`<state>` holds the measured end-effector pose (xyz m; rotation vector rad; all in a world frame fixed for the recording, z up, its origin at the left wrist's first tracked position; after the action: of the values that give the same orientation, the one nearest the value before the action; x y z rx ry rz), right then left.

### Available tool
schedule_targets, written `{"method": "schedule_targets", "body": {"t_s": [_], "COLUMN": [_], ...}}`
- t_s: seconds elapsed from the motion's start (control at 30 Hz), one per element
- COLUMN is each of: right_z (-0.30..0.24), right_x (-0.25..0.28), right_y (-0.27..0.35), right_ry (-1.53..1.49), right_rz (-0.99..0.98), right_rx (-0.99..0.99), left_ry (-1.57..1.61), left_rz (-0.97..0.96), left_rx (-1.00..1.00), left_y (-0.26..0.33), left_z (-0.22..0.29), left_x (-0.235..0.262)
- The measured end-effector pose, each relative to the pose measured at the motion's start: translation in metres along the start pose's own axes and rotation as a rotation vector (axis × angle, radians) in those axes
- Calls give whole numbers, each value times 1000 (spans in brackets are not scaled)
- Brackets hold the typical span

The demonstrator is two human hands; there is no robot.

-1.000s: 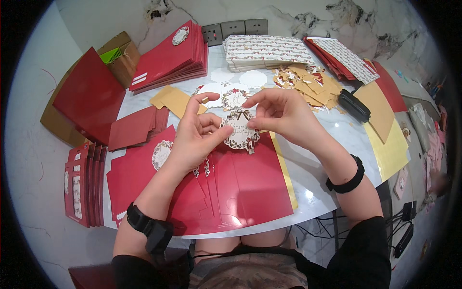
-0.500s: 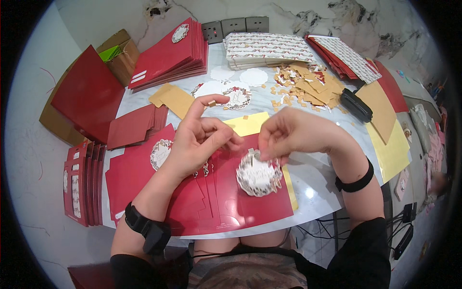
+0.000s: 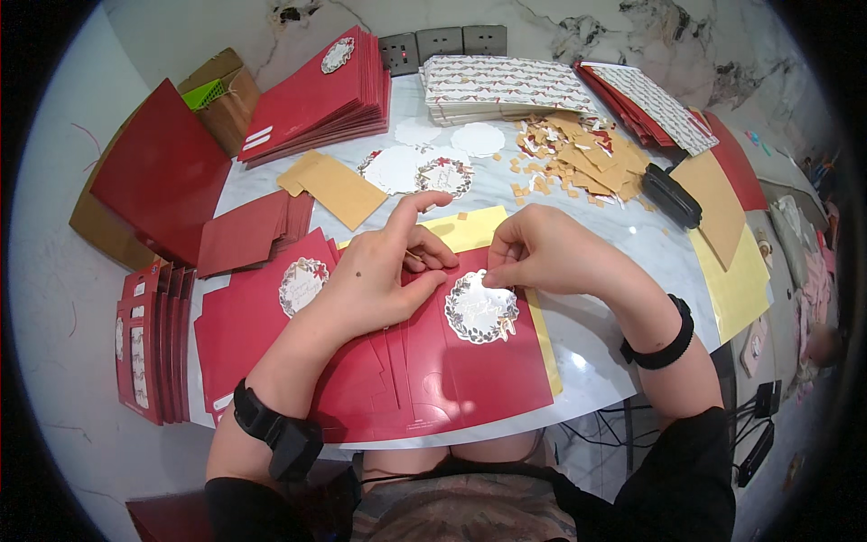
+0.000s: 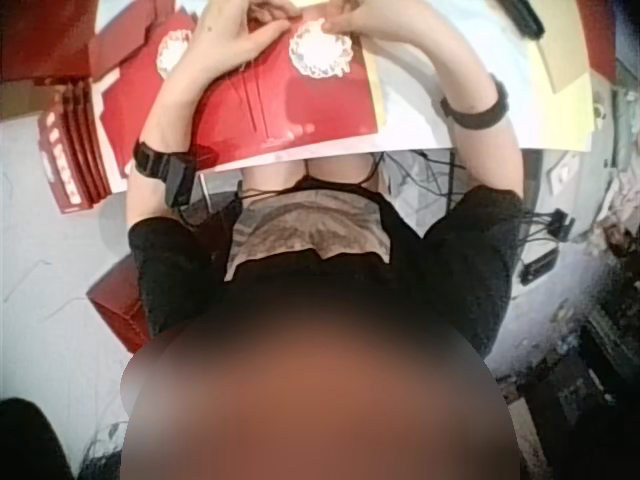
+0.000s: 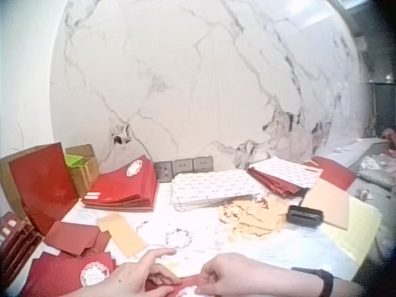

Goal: Assembling greeting cards with decorative elements and adhesive dots.

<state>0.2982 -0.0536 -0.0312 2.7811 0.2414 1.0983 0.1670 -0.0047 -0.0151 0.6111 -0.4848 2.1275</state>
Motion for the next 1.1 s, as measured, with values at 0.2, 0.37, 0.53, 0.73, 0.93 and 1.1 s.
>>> {"method": "schedule_targets", "body": {"t_s": [0.2, 0.37, 0.53, 0.73, 0.93, 1.1], "right_z": [6, 7, 8, 9, 5, 9], "right_x": [-1, 0, 0, 1, 0, 6], "right_y": [-2, -3, -4, -6, -7, -9], "right_ry": [-15, -3, 1, 44, 38, 39], "right_rz": [-1, 0, 1, 4, -10, 45], "right_rx": [-26, -62, -58, -75, -95, -82], "left_ry": [-41, -11, -65, -142, -146, -275], "left_rz": [-32, -98, -99, -97, -81, -80], "left_rx": [-56, -102, -134, -166, -172, -250], "left_y": [2, 4, 5, 6, 8, 7], "left_z": [7, 13, 15, 19, 18, 31], "left_x": [-8, -15, -17, -18, -18, -22]}}
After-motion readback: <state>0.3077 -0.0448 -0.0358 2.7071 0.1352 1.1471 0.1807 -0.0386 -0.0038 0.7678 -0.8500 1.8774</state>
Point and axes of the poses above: each hand's wrist, its own y-axis away from the middle knuckle, its own x-axis out of the back of the hand, z = x × y, the point moved 10 cm from there along -y, towards the middle knuckle, and after that the axes turned 4 degrees about x, right-handed, at the moved point
